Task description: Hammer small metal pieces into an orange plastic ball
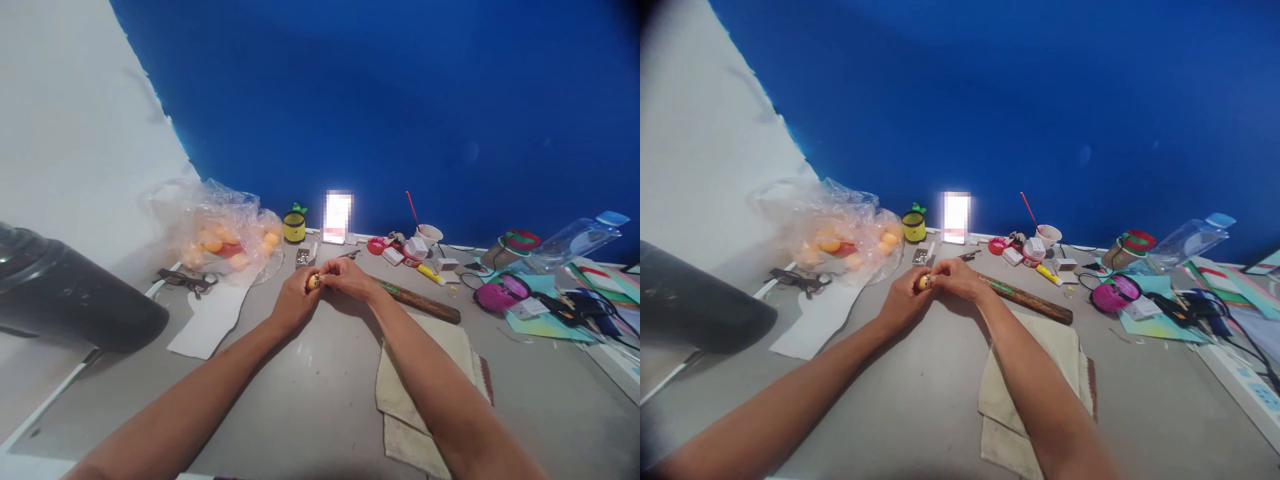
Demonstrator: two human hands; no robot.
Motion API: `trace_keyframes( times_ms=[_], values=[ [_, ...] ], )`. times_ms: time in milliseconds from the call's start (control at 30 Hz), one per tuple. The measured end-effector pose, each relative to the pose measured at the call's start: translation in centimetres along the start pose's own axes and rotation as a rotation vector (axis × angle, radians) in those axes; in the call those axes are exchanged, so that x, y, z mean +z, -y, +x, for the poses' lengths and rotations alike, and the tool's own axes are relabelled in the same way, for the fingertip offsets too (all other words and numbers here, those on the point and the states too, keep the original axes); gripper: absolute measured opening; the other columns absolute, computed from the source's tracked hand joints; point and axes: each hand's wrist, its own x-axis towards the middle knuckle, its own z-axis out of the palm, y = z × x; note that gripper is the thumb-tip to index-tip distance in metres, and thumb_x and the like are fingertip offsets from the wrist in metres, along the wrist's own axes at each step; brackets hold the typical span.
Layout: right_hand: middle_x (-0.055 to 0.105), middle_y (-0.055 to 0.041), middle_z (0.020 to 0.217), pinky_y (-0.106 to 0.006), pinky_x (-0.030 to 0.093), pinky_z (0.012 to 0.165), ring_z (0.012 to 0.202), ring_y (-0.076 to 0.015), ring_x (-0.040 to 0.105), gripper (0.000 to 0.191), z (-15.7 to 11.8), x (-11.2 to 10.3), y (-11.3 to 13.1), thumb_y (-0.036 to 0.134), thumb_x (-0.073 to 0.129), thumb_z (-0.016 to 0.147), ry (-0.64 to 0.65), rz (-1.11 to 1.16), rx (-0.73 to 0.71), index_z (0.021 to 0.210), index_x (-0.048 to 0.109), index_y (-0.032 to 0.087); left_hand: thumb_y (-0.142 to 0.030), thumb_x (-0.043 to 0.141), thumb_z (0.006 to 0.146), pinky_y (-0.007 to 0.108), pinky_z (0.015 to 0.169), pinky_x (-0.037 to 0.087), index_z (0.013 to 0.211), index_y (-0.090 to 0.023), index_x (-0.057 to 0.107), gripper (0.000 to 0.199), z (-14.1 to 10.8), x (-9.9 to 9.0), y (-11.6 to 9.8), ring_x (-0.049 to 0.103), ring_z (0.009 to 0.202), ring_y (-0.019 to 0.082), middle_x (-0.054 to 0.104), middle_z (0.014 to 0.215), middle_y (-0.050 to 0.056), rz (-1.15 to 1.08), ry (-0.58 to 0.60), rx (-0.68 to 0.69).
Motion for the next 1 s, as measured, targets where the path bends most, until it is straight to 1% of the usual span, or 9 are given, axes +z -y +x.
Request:
trace_keyframes(
  times_ms=[133,233,367,500,667,800,867,933,1000],
  values=[
    [0.064,0.0013,0.062,-0.022,0.035,0.049,0.052,-0.0099,0.051,0.015,0.0,0.1,0.1,0.031,0.076,0.075,-0.01,-0.037,0.001,0.078,0.07,0.018,-0.031,0.067,0.086,0.037,0.089,0.057,0.106,-0.021,0.073,0.023,0.0,0.0,-0.3,0.071,0.094,0.024,0.078,0.104,0.005,-0.049,-0.012,-0.035],
    [0.065,0.0008,0.063,-0.022,0.038,0.05,0.053,-0.0107,0.054,0.02,-0.2,-0.1,0.3,0.035,0.079,0.076,0.026,0.033,-0.005,0.08,0.07,0.018,-0.028,0.07,0.079,0.037,0.088,0.058,0.107,-0.021,0.074,0.029,-0.1,-0.1,-0.9,0.072,0.092,0.024,0.079,0.103,0.004,-0.139,-0.007,-0.1],
    [0.061,0.0029,0.059,-0.022,0.038,0.048,0.049,-0.0104,0.051,0.038,-0.3,-0.3,0.0,0.05,0.087,0.072,0.076,0.234,-0.007,0.079,0.066,0.019,-0.028,0.072,0.076,0.038,0.088,0.059,0.109,-0.02,0.075,0.033,-0.1,-0.1,-1.5,0.073,0.092,0.024,0.08,0.102,0.004,-0.262,-0.006,-0.143],
    [0.057,0.0043,0.06,-0.022,0.04,0.047,0.048,-0.009,0.046,0.053,-0.1,-0.1,-0.4,0.067,0.085,0.072,0.032,0.413,-0.006,0.076,0.061,0.021,-0.027,0.072,0.076,0.04,0.093,0.058,0.11,-0.02,0.074,0.035,0.2,-0.1,-1.2,0.073,0.096,0.025,0.08,0.107,0.006,-0.285,-0.046,-0.144],
    [0.059,0.0027,0.058,-0.022,0.037,0.045,0.049,-0.0101,0.048,0.048,-0.2,0.7,0.0,0.06,0.087,0.071,-0.033,0.196,0.019,0.072,0.061,0.02,-0.026,0.069,0.079,0.041,0.097,0.058,0.117,-0.022,0.075,0.039,0.1,-0.2,-0.8,0.073,0.104,0.026,0.08,0.115,0.006,-0.281,-0.042,-0.113],
    [0.06,0.0024,0.059,-0.022,0.036,0.045,0.049,-0.0103,0.049,0.05,-0.3,1.1,0.2,0.064,0.086,0.071,-0.054,0.199,0.018,0.073,0.061,0.021,-0.029,0.071,0.08,0.043,0.099,0.058,0.118,-0.02,0.074,0.04,0.0,-0.3,-0.9,0.073,0.105,0.026,0.079,0.117,0.008,-0.336,-0.013,-0.129],
    [0.058,0.003,0.058,-0.023,0.033,0.043,0.047,-0.0098,0.046,0.056,-0.1,0.9,0.1,0.072,0.083,0.07,-0.108,0.255,0.021,0.072,0.06,0.021,-0.03,0.073,0.078,0.042,0.099,0.058,0.119,-0.019,0.073,0.043,0.1,-0.3,-1.0,0.073,0.107,0.026,0.077,0.12,0.01,-0.39,0.003,-0.136],
    [0.055,0.0038,0.057,-0.024,0.03,0.043,0.045,-0.0095,0.043,0.06,0.0,0.1,-0.1,0.078,0.079,0.07,-0.225,0.264,0.015,0.07,0.056,0.023,-0.034,0.073,0.079,0.04,0.094,0.059,0.119,-0.019,0.072,0.043,0.2,-0.5,-1.2,0.073,0.103,0.024,0.076,0.122,0.011,-0.458,0.019,-0.17],
    [0.053,0.0042,0.056,-0.025,0.031,0.046,0.047,-0.0105,0.043,0.058,-0.1,-1.3,-0.1,0.077,0.075,0.073,-0.358,0.144,0.009,0.068,0.054,0.023,-0.039,0.069,0.083,0.036,0.086,0.06,0.114,-0.019,0.072,0.038,0.4,-0.8,-1.3,0.072,0.094,0.021,0.077,0.118,0.01,-0.53,0.027,-0.229]
  ],
)
